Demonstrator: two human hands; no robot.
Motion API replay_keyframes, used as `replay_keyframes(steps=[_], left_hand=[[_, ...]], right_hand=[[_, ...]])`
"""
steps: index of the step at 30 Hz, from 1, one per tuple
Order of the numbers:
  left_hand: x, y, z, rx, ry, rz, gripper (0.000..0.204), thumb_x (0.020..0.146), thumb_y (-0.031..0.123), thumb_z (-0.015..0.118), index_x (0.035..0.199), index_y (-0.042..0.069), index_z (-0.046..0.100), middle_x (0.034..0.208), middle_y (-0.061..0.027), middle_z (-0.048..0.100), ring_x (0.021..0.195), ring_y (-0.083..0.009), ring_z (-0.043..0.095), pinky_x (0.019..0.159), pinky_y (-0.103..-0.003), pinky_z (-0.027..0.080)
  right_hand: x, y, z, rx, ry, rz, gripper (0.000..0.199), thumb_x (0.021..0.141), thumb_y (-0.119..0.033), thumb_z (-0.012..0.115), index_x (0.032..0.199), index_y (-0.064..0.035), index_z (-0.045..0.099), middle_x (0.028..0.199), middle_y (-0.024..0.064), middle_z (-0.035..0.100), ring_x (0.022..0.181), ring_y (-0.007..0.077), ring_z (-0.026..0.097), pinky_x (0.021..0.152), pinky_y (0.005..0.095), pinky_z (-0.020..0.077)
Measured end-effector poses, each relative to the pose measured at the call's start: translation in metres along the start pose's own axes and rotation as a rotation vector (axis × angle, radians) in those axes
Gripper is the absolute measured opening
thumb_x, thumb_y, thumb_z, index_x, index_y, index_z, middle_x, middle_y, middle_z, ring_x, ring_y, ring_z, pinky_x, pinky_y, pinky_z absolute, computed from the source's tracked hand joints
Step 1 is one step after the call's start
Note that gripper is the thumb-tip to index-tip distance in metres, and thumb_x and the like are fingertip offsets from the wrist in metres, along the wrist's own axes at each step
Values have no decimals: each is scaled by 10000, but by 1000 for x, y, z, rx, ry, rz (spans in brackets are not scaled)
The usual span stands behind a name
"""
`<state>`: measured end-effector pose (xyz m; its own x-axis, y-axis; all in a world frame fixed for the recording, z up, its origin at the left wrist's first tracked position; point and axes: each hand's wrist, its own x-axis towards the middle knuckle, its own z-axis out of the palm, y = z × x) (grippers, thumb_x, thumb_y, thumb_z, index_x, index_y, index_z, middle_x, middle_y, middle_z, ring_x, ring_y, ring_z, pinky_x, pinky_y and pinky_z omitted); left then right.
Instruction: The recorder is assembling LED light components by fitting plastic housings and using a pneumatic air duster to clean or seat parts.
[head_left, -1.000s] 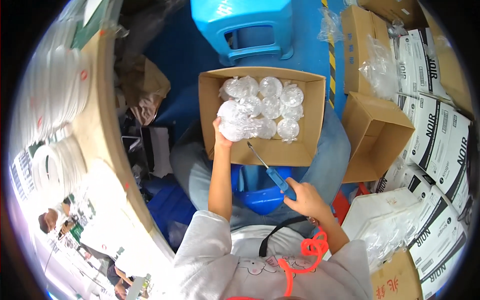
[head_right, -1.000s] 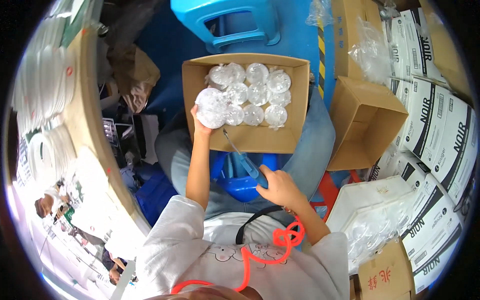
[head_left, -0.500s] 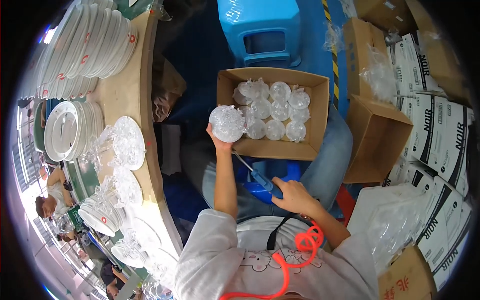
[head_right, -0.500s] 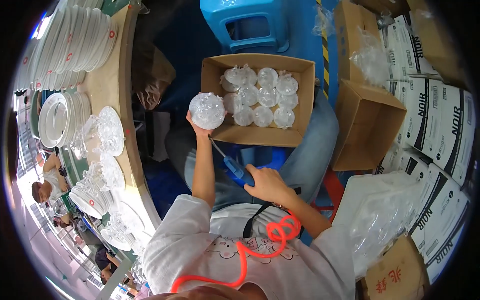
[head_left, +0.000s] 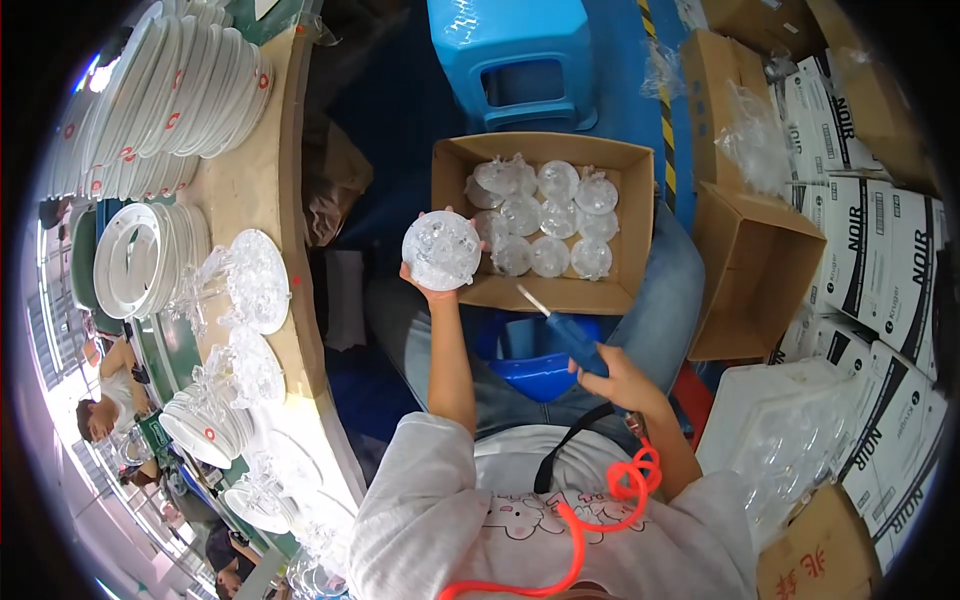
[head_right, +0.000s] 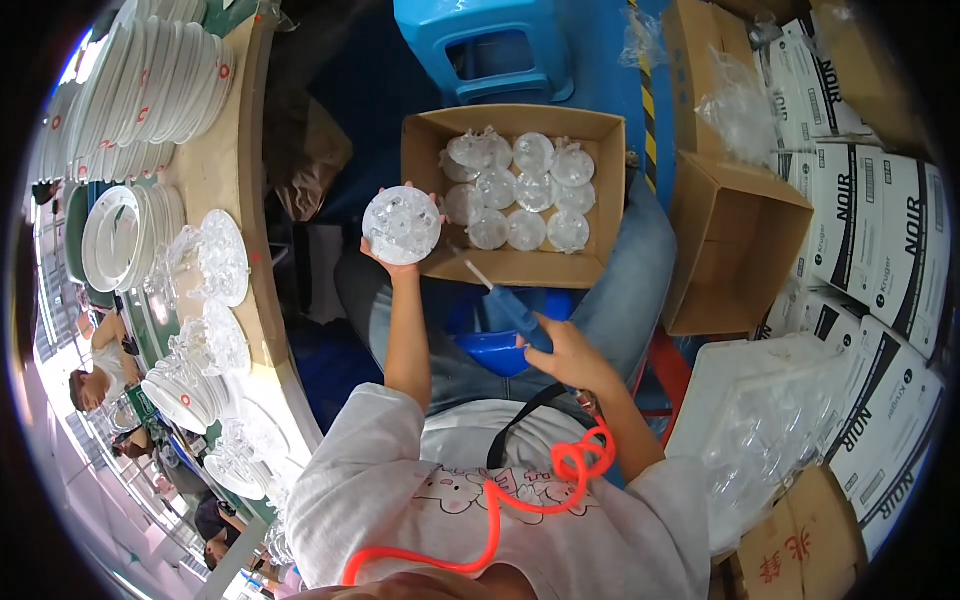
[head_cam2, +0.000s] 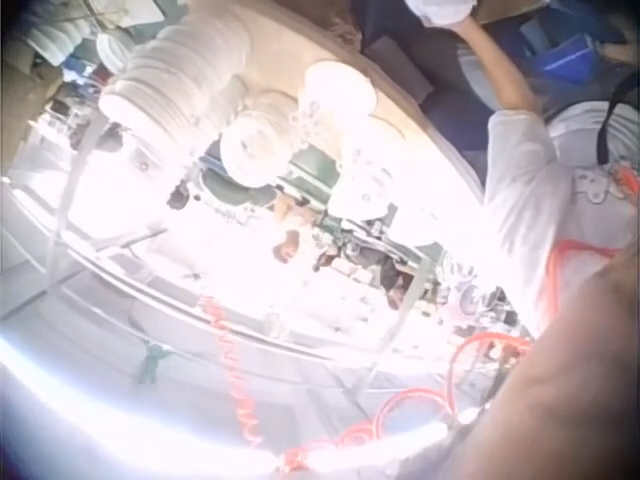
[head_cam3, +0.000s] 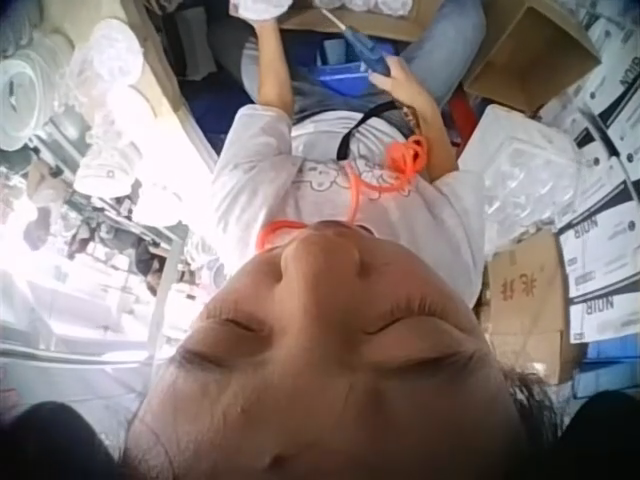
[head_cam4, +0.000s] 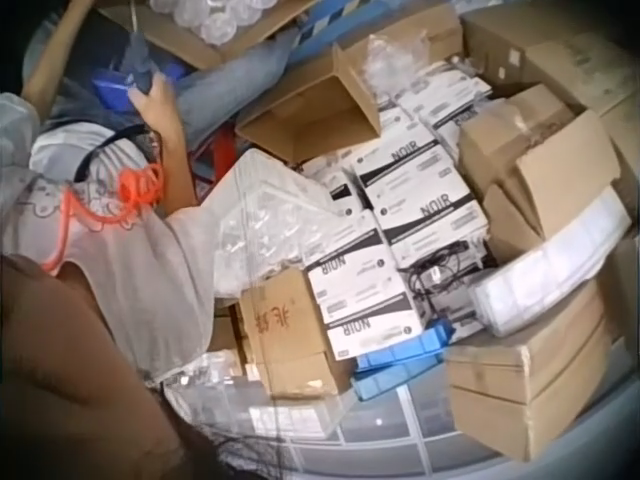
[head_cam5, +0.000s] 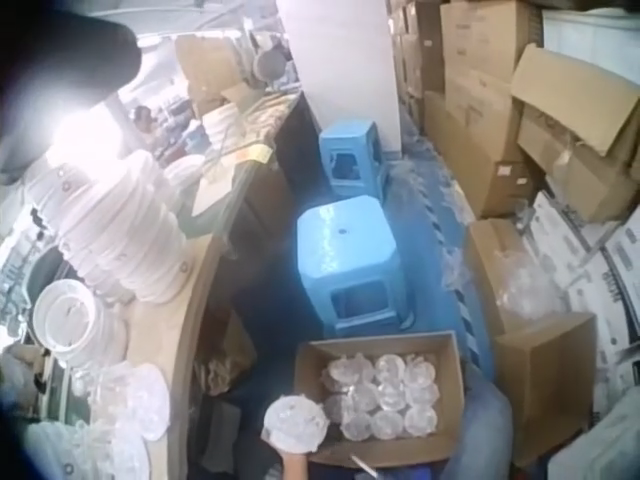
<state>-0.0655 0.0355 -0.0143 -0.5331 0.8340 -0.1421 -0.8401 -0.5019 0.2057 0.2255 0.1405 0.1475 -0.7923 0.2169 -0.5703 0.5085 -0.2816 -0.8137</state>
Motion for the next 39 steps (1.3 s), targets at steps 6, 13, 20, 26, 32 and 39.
replay_keyframes(steps=[6, 13, 20, 26, 32, 39], left_hand=[[1, -12, 10, 35, -118, -91, 963, 543, 488, 760, 1386, 289, 339, 1476, -156, 216, 1277, -541, 222, 911, -757, 236], [13, -2, 6, -5, -22, -22, 927, 581, 488, 726, 1391, 293, 322, 1458, -145, 264, 1265, -526, 261, 922, -737, 258], [14, 2, -22, 203, 151, 33, 860, 610, 454, 695, 1369, 239, 353, 1359, -151, 402, 1183, -468, 405, 880, -704, 356], [13, 0, -18, 115, 140, 66, 823, 618, 460, 695, 1353, 256, 385, 1361, -138, 400, 1200, -483, 380, 883, -725, 329], [15, 0, 3, 21, 6, 74, 843, 615, 456, 704, 1369, 284, 368, 1431, -129, 322, 1276, -484, 287, 947, -734, 233], [16, 3, -5, 249, 145, 80, 889, 627, 429, 689, 1396, 172, 324, 1384, -172, 377, 1247, -414, 378, 1038, -552, 310]], right_hand=[[15, 6, -14, 179, -11, 57, 146, 781, -120, 599, 896, -34, 569, 708, 32, 546, 644, 115, 525, 618, 268, 424], [-3, -16, -9, 210, -106, 17, 165, 784, -125, 597, 920, -35, 567, 706, 33, 556, 650, 130, 531, 628, 274, 426], [12, -9, 15, -146, 46, -109, 253, 756, -189, 613, 961, -49, 567, 812, 145, 648, 775, 336, 623, 697, 386, 467], [12, 3, 17, -384, 2, -69, 343, 768, -288, 604, 988, -28, 561, 784, 235, 611, 760, 425, 583, 673, 473, 455], [0, 13, 2, -225, 59, -33, 263, 777, -262, 601, 933, -53, 570, 790, 186, 628, 775, 385, 597, 687, 440, 454], [1, -13, 12, -60, 41, -70, 212, 774, -196, 608, 927, -55, 568, 815, 119, 649, 795, 327, 624, 723, 384, 464]])
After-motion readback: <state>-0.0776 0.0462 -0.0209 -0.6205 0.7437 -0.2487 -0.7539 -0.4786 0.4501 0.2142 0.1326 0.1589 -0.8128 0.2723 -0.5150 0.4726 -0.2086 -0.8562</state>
